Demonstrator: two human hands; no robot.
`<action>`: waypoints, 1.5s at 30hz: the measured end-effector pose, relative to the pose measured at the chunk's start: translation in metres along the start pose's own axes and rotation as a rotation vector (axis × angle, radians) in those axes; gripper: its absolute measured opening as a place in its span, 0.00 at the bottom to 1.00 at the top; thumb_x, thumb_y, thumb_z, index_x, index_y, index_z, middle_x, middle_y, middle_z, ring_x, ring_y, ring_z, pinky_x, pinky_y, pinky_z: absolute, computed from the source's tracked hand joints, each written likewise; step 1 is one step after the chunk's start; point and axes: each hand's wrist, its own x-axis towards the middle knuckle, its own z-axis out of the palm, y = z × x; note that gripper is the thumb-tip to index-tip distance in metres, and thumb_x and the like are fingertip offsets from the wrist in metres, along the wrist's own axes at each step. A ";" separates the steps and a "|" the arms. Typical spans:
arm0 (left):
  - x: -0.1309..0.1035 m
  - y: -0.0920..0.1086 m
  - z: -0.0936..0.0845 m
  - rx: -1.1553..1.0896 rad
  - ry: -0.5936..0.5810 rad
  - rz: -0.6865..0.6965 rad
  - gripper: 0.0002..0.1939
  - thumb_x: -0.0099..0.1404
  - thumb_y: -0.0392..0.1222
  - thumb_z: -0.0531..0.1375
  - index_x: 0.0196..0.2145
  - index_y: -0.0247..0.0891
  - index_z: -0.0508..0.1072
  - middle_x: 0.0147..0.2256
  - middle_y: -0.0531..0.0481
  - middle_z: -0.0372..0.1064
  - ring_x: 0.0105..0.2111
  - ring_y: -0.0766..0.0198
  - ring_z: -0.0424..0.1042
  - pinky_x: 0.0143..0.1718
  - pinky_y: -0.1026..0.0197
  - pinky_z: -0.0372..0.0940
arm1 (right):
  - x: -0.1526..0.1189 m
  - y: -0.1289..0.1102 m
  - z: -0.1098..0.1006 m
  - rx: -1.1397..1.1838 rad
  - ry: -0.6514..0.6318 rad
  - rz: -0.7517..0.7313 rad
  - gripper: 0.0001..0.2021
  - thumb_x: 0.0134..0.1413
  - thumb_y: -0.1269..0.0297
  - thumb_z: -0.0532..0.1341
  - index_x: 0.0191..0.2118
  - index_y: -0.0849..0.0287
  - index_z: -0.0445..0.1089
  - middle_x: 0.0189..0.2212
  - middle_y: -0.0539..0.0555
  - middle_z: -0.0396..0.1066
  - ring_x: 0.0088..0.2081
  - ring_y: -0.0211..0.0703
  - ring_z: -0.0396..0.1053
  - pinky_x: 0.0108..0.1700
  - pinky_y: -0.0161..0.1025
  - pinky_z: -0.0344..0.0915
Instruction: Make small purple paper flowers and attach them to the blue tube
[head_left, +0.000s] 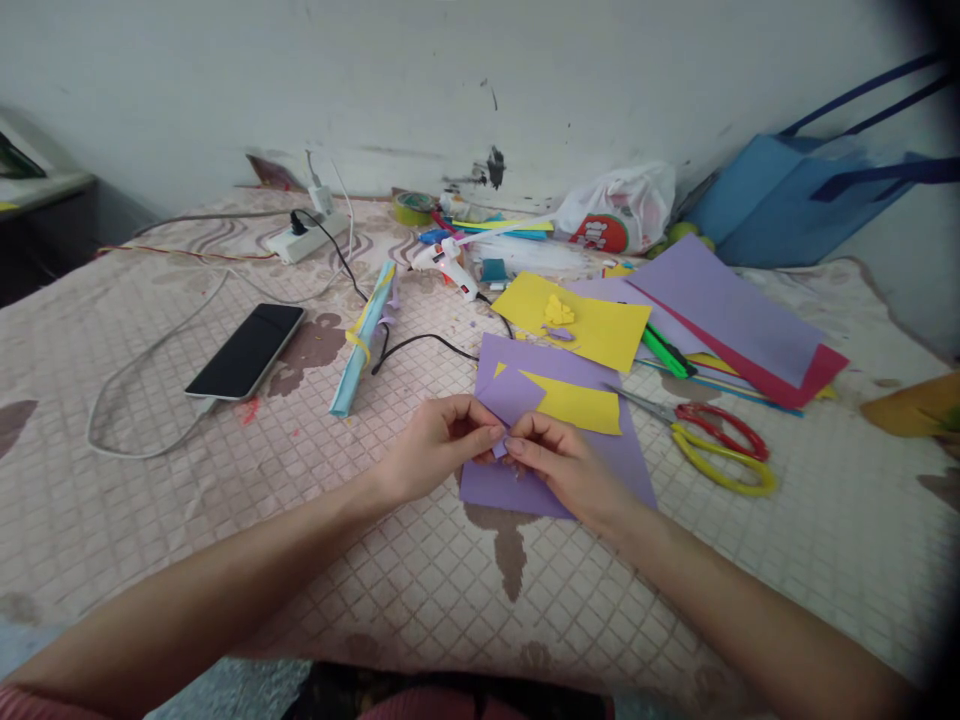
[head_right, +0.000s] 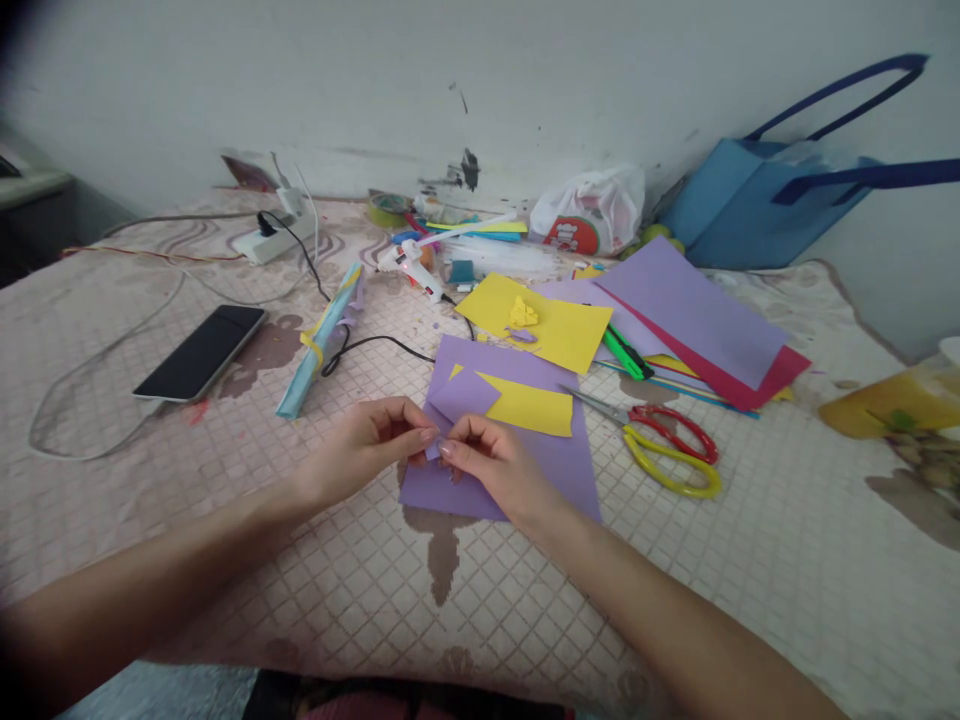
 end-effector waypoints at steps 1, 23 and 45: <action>0.000 0.001 0.000 -0.017 -0.014 -0.004 0.08 0.59 0.40 0.61 0.31 0.30 0.71 0.25 0.51 0.68 0.25 0.71 0.67 0.27 0.68 0.63 | 0.000 -0.001 0.000 -0.005 0.005 -0.010 0.08 0.51 0.63 0.62 0.26 0.59 0.65 0.23 0.46 0.62 0.26 0.34 0.60 0.31 0.34 0.56; 0.000 -0.003 0.003 0.036 0.047 -0.037 0.10 0.58 0.42 0.61 0.27 0.33 0.66 0.20 0.53 0.68 0.20 0.71 0.67 0.22 0.69 0.62 | -0.001 -0.003 0.002 -0.066 0.047 -0.022 0.09 0.51 0.62 0.63 0.25 0.59 0.64 0.22 0.46 0.62 0.25 0.33 0.58 0.29 0.33 0.55; 0.000 -0.006 0.005 -0.043 -0.056 -0.125 0.10 0.56 0.42 0.64 0.30 0.32 0.68 0.23 0.51 0.71 0.23 0.70 0.69 0.26 0.68 0.63 | -0.002 -0.013 0.002 -0.334 0.059 -0.139 0.12 0.56 0.59 0.57 0.25 0.59 0.62 0.21 0.46 0.58 0.25 0.35 0.57 0.29 0.35 0.55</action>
